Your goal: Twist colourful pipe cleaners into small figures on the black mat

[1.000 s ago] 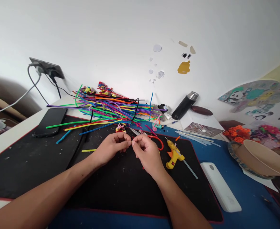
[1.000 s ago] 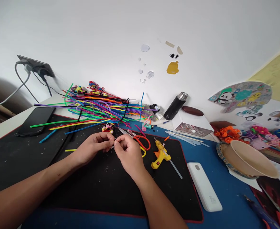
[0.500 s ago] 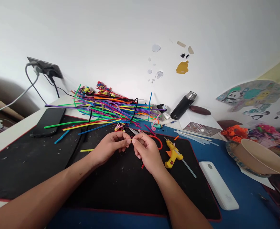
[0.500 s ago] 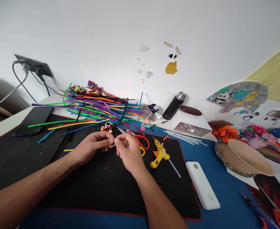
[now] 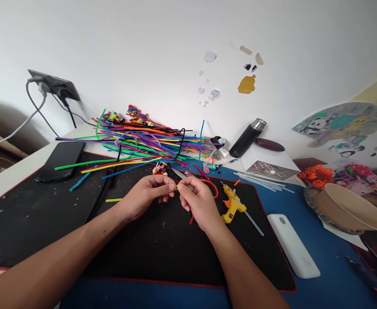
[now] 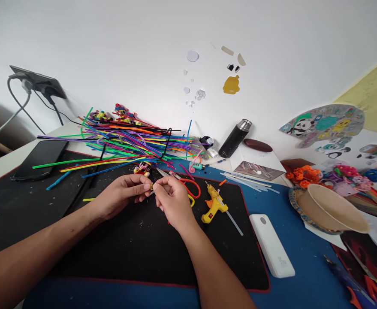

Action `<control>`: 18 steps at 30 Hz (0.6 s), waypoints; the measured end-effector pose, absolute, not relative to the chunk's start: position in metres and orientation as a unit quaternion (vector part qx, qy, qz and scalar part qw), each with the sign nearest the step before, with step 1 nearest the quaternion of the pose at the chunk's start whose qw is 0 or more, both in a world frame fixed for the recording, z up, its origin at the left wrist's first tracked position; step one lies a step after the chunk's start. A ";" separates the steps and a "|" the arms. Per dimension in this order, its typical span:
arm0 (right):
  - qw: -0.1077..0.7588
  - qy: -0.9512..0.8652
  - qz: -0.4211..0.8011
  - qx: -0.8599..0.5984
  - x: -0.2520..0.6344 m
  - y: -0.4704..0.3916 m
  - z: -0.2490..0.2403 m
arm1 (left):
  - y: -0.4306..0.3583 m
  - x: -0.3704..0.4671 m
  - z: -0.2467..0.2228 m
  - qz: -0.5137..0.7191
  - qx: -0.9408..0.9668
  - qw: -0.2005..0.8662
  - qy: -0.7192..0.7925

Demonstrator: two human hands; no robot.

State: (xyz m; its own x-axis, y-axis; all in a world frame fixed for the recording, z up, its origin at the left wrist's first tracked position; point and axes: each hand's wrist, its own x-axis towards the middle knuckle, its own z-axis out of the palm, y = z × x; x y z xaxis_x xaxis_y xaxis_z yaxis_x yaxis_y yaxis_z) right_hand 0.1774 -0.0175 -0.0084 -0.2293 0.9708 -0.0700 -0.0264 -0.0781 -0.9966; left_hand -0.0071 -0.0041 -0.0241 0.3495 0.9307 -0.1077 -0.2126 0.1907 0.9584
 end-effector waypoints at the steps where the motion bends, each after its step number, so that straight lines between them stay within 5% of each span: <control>1: 0.428 -0.526 0.582 -0.449 0.177 -0.018 -0.008 | -0.004 -0.007 -0.024 0.423 0.477 0.669 0.381; 18: 0.426 -0.488 0.619 -0.445 0.177 -0.016 -0.010 | -0.006 -0.009 -0.016 0.401 0.573 0.580 0.417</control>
